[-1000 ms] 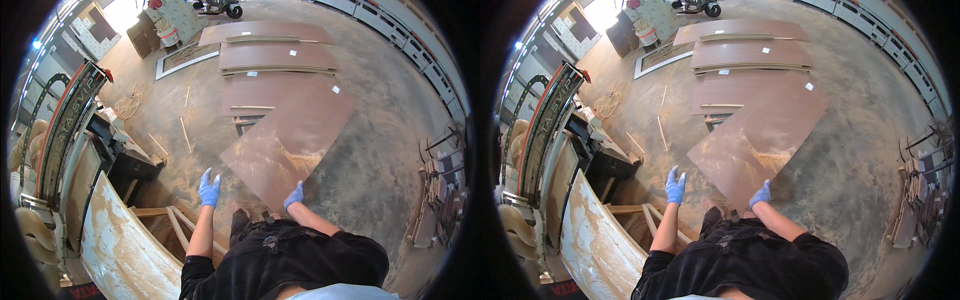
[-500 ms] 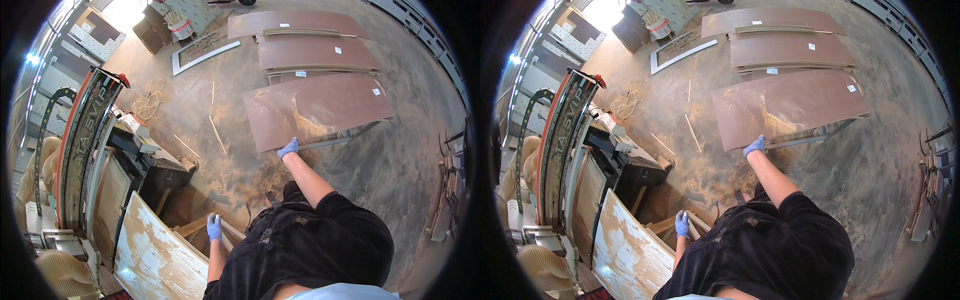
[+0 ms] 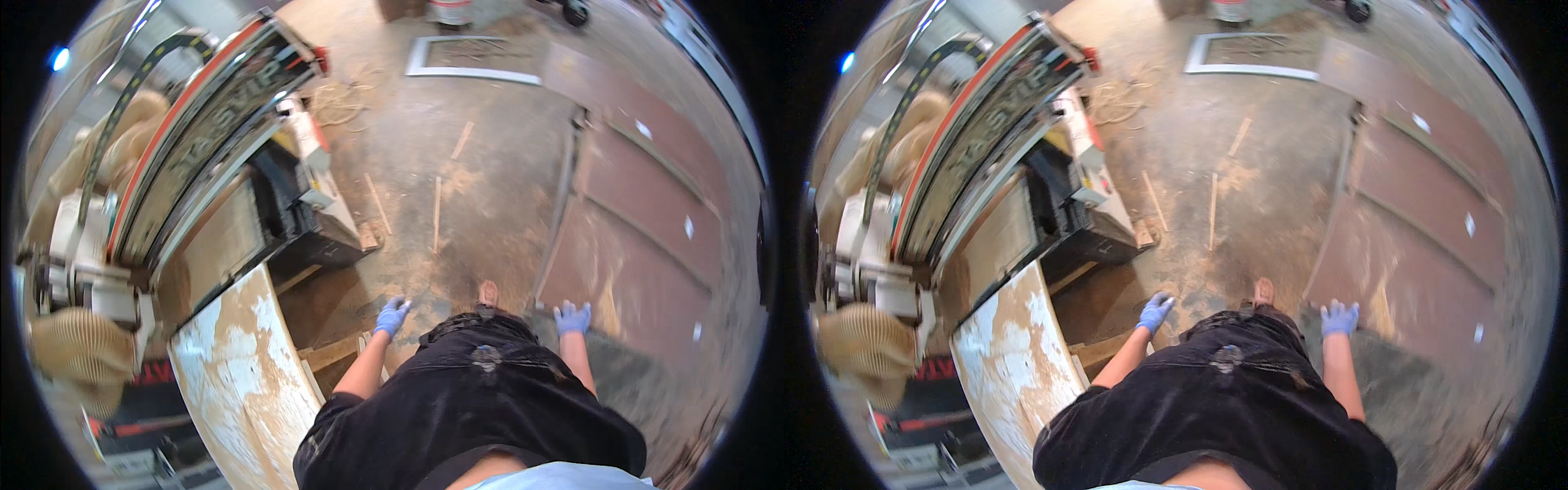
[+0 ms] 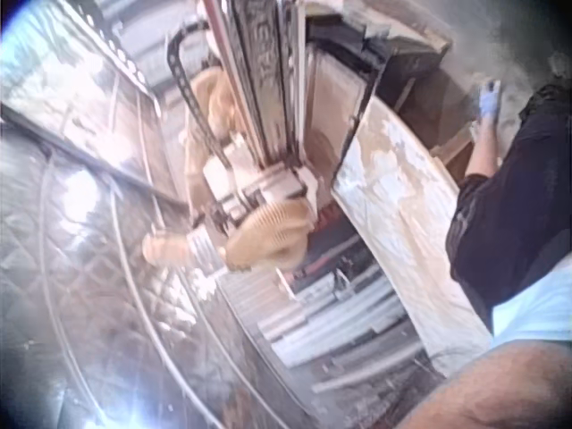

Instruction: The person picks up and stacks rectangular wood panels, moves them across the workshop floor, and places them on a workbench. They use a handheld air blower to clean dust from the panels and the workbench surface. The person then operates a computer terminal, using the keyboard and mouse to interact with the machine interface.

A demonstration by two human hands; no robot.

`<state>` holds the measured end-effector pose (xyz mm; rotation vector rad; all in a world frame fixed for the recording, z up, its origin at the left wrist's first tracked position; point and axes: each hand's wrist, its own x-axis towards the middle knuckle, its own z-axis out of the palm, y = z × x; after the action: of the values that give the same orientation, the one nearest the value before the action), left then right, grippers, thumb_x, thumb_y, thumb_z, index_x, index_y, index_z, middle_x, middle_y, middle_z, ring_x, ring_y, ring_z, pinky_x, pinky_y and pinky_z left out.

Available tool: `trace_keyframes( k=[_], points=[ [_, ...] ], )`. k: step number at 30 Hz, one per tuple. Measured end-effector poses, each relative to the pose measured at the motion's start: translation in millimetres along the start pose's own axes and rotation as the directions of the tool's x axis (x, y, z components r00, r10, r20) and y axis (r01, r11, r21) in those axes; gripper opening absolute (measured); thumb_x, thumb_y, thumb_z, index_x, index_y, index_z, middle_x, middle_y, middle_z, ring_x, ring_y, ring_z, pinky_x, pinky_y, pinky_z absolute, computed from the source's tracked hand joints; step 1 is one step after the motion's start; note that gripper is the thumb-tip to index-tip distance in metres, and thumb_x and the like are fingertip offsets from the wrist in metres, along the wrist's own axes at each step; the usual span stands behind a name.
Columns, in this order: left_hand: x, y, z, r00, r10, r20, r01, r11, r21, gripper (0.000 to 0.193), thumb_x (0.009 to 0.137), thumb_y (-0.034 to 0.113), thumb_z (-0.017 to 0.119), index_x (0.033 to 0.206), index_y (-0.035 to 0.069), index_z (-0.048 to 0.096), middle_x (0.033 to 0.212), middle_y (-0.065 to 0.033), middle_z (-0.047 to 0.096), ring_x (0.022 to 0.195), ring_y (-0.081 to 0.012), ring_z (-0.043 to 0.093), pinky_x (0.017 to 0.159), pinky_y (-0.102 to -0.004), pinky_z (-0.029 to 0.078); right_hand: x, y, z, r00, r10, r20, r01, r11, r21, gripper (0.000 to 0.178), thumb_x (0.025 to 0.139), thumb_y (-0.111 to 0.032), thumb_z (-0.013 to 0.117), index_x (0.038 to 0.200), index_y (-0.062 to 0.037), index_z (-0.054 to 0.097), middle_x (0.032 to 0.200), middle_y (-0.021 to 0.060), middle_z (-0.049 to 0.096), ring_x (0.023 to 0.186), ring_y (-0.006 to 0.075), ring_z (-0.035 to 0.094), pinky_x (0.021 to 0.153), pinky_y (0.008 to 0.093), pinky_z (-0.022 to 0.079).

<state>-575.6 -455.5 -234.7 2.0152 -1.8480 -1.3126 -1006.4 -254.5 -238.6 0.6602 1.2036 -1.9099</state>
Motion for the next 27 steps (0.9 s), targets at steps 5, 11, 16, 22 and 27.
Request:
trace_keyframes(
  k=[5,11,16,22,27],
  points=[
    [94,48,16,1.0,0.014,-0.019,-0.017,0.989,-0.146,0.045,0.087,0.034,0.062,0.121,0.004,0.054,0.113,-0.0152,0.063,0.105,-0.0243,0.059,0.092,-0.0334,0.044,25,0,125,0.917,0.144,0.372,-0.048,0.965,-0.256,0.041,0.095,-0.036,0.039,0.129,-0.0134,0.044,0.127,0.0075,0.052,0.108,0.0254,0.055,0.085,0.0429,0.048],
    [220,89,-23,0.964,0.161,-0.211,-0.219,0.932,-0.29,0.044,0.086,0.034,0.063,0.119,0.006,0.056,0.109,-0.0153,0.064,0.1,-0.0239,0.061,0.088,-0.0337,0.047,94,55,304,0.533,0.433,0.727,-0.216,0.9,-0.378,0.029,0.092,-0.026,0.054,0.117,-0.0117,0.053,0.105,0.0075,0.061,0.084,0.0203,0.063,0.069,0.0325,0.053],
    [338,171,-131,0.959,-0.013,-0.282,-0.174,0.76,-0.626,0.026,0.09,0.029,0.06,0.077,0.006,0.064,0.065,0.0004,0.058,0.059,-0.0119,0.053,0.056,-0.0276,0.043,110,108,419,0.597,0.435,0.674,-0.097,0.873,-0.478,0.028,0.093,-0.026,0.053,0.115,-0.009,0.053,0.101,0.0084,0.064,0.079,0.0196,0.065,0.064,0.0311,0.054],
    [500,238,-249,0.56,0.32,-0.764,-0.655,0.736,-0.172,0.052,0.084,0.034,0.066,0.123,0.004,0.049,0.112,-0.0153,0.057,0.103,-0.0229,0.056,0.091,-0.0329,0.043,114,135,513,0.828,0.362,0.429,-0.035,0.796,-0.604,0.031,0.093,-0.028,0.053,0.117,-0.0087,0.052,0.105,0.0094,0.064,0.081,0.0205,0.065,0.066,0.0329,0.054],
    [580,332,-319,0.537,0.28,-0.796,-0.389,0.919,0.061,0.075,0.075,0.033,0.075,0.134,0.004,0.038,0.132,-0.0153,0.047,0.12,-0.0268,0.045,0.102,-0.0338,0.034,153,126,554,0.903,0.28,0.327,-0.059,0.833,-0.55,0.031,0.092,-0.028,0.053,0.117,-0.0096,0.052,0.099,0.0076,0.065,0.077,0.0194,0.065,0.062,0.0309,0.053]
  ],
)
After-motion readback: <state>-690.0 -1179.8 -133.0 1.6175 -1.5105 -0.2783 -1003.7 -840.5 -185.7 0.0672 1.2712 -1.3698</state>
